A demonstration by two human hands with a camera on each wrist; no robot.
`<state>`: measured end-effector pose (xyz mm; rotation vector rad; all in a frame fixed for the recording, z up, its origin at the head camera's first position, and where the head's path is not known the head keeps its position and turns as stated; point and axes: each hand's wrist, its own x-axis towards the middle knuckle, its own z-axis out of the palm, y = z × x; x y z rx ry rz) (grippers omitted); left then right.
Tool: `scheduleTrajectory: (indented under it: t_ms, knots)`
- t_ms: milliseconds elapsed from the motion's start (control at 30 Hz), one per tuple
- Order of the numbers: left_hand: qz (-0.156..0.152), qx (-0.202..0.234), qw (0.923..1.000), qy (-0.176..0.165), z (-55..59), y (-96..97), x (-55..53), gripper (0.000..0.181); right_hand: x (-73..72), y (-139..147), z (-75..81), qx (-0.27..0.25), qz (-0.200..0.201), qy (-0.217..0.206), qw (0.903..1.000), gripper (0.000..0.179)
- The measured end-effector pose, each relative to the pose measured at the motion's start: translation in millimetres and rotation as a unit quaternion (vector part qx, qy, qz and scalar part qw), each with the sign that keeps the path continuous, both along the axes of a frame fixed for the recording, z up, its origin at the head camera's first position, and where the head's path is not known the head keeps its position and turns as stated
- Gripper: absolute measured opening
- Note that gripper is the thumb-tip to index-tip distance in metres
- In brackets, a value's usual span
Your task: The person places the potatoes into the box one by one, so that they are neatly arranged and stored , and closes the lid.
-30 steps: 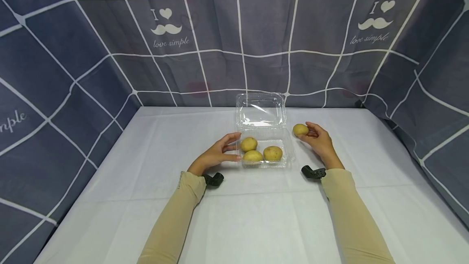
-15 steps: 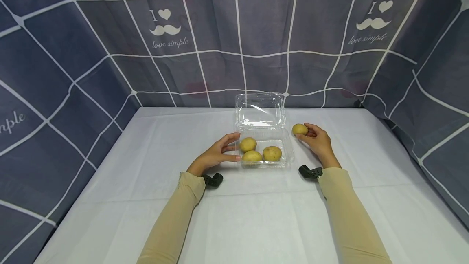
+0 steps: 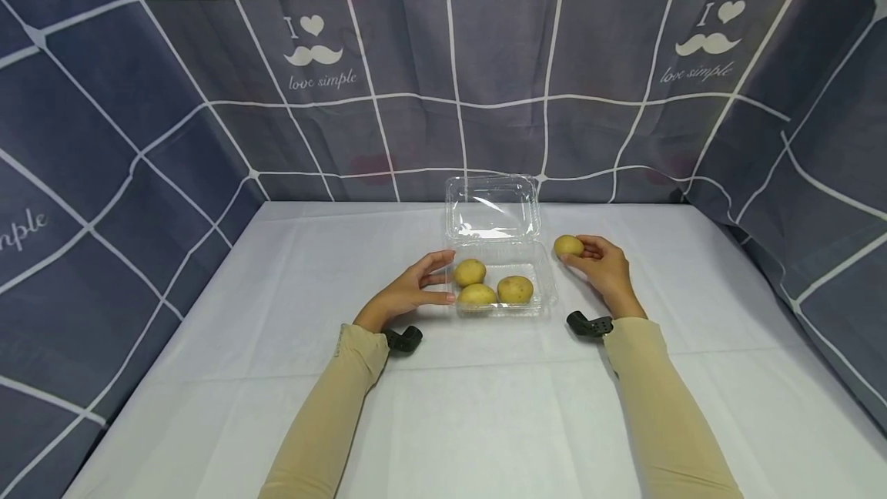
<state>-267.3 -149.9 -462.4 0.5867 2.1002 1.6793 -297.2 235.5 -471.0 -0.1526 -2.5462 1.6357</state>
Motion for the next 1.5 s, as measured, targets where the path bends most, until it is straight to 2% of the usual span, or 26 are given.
scheduleTrajectory:
  t_ms: [367,533,700,833,1167,1367,1500]
  knots:
    - [0.003,-0.005,1.0,-0.001,2.7,1.0,0.0,0.091,3.2,10.4,-1.9,-0.077,0.05,0.029,0.9953,0.063]
    - [0.001,-0.007,1.0,0.004,1.3,0.4,-1.3,0.09,3.8,13.1,0.3,-0.098,0.055,0.016,0.9936,0.065]
    - [0.001,-0.007,1.0,0.002,1.2,0.2,-0.6,0.091,3.6,15.1,4.8,-0.099,0.059,-0.003,0.9933,0.067]
    - [0.002,-0.01,0.9999,0.001,1.3,-0.4,0.2,0.091,5.0,17.0,10.9,-0.099,0.079,-0.012,0.9918,0.07]
    - [-0.001,-0.002,1.0,0.004,0.5,-0.5,0.3,0.09,10.2,16.5,30.4,-0.098,0.152,0.007,0.9835,0.061]
    - [0.001,-0.004,1.0,0.0,0.5,-0.4,0.1,0.091,11.7,12.7,39.1,-0.073,0.181,0.012,0.9806,0.058]
    - [0.0,-0.004,1.0,0.001,-0.2,-0.4,-0.6,0.092,12.7,9.4,43.9,-0.08,0.202,0.018,0.976,0.054]
